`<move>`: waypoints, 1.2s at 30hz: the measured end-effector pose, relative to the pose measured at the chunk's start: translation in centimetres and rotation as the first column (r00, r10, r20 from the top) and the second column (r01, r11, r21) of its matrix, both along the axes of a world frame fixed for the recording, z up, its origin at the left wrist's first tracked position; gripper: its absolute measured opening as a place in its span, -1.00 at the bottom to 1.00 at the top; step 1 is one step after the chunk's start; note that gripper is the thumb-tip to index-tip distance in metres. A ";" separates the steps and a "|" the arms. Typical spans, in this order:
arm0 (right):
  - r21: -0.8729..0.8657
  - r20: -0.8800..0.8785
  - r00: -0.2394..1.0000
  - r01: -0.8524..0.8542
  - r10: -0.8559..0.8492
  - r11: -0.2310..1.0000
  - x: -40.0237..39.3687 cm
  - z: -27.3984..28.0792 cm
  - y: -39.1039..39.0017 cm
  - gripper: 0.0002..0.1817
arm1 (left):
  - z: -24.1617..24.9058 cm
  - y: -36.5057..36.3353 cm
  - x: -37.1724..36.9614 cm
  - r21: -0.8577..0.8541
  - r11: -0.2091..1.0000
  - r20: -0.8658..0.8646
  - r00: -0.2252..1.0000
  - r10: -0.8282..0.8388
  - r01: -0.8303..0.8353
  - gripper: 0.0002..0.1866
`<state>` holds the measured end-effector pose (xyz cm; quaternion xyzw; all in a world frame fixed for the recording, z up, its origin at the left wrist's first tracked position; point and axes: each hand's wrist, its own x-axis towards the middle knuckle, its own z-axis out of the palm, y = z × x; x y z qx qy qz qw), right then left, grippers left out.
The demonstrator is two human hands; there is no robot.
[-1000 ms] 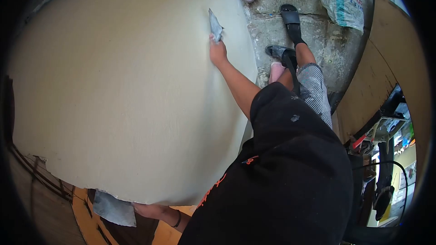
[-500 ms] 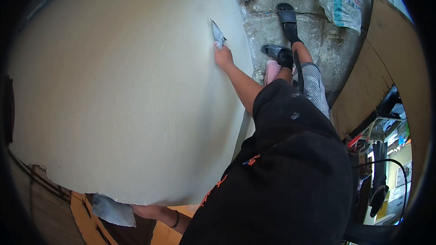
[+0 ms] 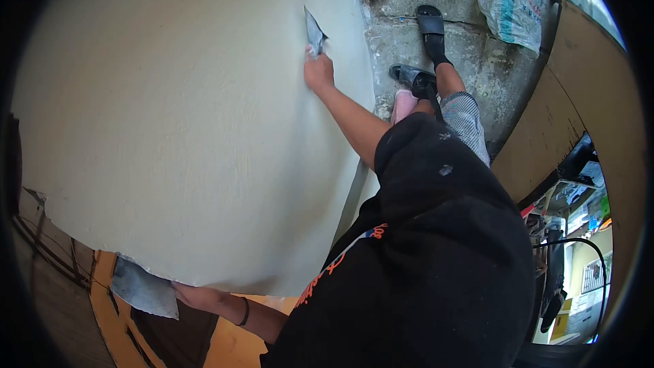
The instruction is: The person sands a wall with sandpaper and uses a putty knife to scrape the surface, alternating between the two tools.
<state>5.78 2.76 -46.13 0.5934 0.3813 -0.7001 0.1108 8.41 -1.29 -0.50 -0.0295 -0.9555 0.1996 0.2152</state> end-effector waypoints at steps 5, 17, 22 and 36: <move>-0.287 0.097 0.993 -0.039 0.070 0.957 7.3 8.6 -7.9 -0.28 | 0.2 0.5 -1.4 0.637 0.770 0.131 0.990 -0.056 -0.041 -0.51; 0.133 -0.882 0.466 0.382 -0.067 0.914 -12.0 23.6 21.1 -0.54 | 4.0 -3.0 -7.4 0.573 0.816 0.146 0.971 -0.190 0.073 -0.46; -0.069 -0.655 0.751 -0.170 0.084 0.983 1.6 29.1 9.2 -0.51 | 5.8 -4.2 -3.0 0.939 0.324 -0.035 0.967 -0.251 0.119 -0.52; 0.602 -0.405 0.623 -0.369 0.669 0.708 16.4 40.6 10.1 -0.53 | -3.1 -24.8 21.1 0.906 -0.320 0.206 0.950 -0.236 -0.276 -0.57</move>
